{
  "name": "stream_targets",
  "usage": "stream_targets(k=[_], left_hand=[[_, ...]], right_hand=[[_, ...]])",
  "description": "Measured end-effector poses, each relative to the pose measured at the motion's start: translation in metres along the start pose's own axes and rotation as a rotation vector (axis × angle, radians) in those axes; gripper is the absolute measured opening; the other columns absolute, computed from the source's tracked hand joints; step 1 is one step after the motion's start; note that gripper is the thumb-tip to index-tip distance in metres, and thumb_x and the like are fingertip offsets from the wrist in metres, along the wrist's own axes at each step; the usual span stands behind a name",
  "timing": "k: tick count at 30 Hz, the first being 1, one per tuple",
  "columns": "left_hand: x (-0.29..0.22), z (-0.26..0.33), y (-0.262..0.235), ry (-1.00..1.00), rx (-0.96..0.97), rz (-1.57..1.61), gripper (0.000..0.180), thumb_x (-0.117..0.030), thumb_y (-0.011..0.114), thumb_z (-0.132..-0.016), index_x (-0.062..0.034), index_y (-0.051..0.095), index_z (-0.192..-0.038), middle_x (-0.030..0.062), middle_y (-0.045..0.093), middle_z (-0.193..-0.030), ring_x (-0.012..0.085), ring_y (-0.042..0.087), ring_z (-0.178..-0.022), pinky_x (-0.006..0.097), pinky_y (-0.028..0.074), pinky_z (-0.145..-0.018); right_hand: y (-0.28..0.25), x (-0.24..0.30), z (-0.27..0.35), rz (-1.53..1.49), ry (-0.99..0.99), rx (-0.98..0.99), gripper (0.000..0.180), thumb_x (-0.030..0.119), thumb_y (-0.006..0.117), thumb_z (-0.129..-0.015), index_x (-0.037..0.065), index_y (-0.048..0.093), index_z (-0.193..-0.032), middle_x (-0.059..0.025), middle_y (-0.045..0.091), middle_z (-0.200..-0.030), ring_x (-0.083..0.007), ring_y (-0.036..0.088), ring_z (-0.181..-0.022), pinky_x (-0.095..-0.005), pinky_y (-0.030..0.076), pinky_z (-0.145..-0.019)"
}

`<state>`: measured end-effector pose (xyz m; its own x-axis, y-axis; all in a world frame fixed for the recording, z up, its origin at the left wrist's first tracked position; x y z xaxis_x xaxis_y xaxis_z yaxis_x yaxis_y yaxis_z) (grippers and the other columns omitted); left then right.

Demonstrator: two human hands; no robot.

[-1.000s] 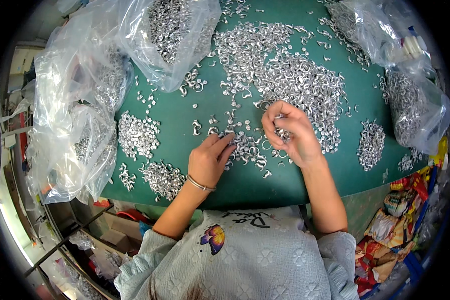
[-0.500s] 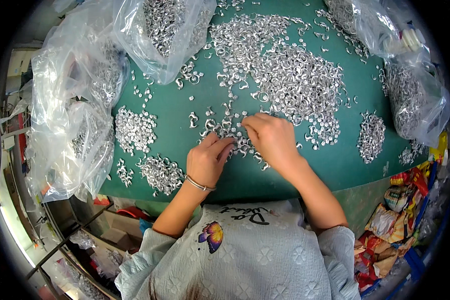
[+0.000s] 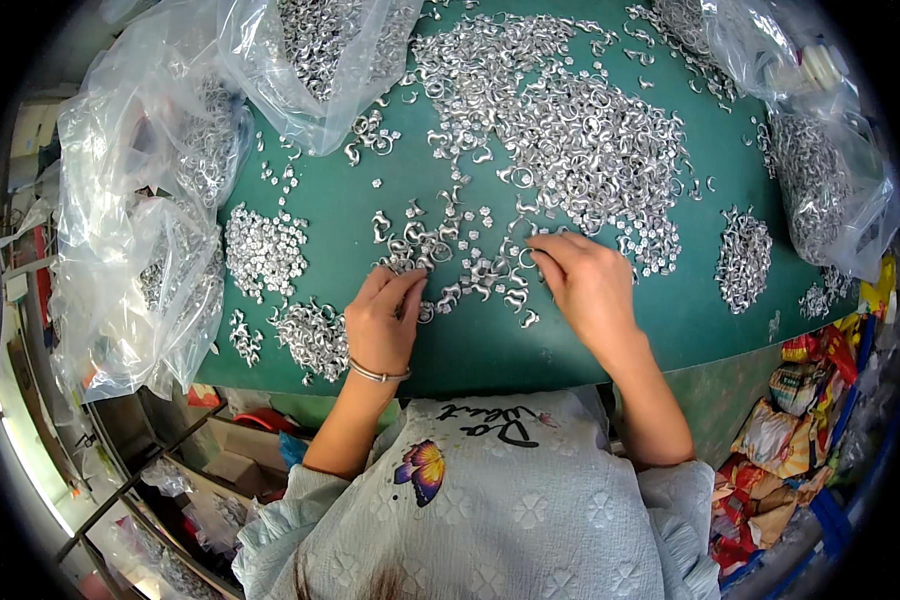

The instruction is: The person sorts small silver metal components on a green surface by hand, picking up individual pieces from a large pile and placing them into smaller groups or a plastic tray while moving plastic bags of items aside to reach the work.

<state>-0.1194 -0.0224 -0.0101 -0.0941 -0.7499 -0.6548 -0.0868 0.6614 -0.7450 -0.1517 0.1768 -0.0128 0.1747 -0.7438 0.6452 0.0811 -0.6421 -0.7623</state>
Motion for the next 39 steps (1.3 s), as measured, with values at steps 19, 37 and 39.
stream_targets(k=[19, 37, 39], left_hand=[[-0.036, -0.034, 0.053, 0.013, 0.229, 0.032, 0.013, -0.013, 0.071, -0.072, -0.0042, 0.066, -0.08, 0.0092, 0.055, -0.071, 0.026, 0.057, -0.059, 0.036, 0.046, -0.054], [-0.011, -0.032, 0.041, -0.437, 0.496, 1.732, 0.017, -0.012, 0.053, -0.083, 0.001, 0.051, -0.093, 0.0144, 0.045, -0.093, 0.0115, 0.039, -0.066, 0.017, 0.032, -0.045], [-0.007, -0.028, 0.037, -0.548, 0.342, 1.79, 0.017, -0.016, 0.051, -0.087, 0.001, 0.051, -0.091, 0.0112, 0.047, -0.085, 0.0095, 0.038, -0.06, 0.016, 0.029, -0.043]], right_hand=[[-0.011, -0.007, 0.017, -0.078, 0.138, 0.0, 0.013, 0.01, 0.068, -0.076, 0.007, 0.065, -0.088, -0.0089, 0.063, -0.074, -0.0223, 0.057, -0.053, -0.0323, 0.044, -0.051], [0.001, -0.008, 0.019, -0.279, 0.197, 0.074, 0.014, 0.007, 0.069, -0.074, 0.006, 0.066, -0.088, -0.0059, 0.054, -0.06, -0.015, 0.047, -0.047, -0.0292, 0.038, -0.045], [0.007, 0.01, 0.016, -0.193, 0.059, 0.08, 0.015, 0.01, 0.068, -0.075, 0.008, 0.065, -0.09, -0.0053, 0.056, -0.063, -0.0179, 0.052, -0.049, -0.0305, 0.04, -0.046]])
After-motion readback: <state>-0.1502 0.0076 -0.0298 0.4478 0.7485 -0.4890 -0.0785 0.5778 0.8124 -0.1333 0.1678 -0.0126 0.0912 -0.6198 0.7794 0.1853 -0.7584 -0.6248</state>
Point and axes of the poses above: each hand's wrist, its own z-axis away from the middle knuckle, its own y-axis out of the palm, x = y × z, the point moved 9 cm from there along -z, towards the middle knuckle
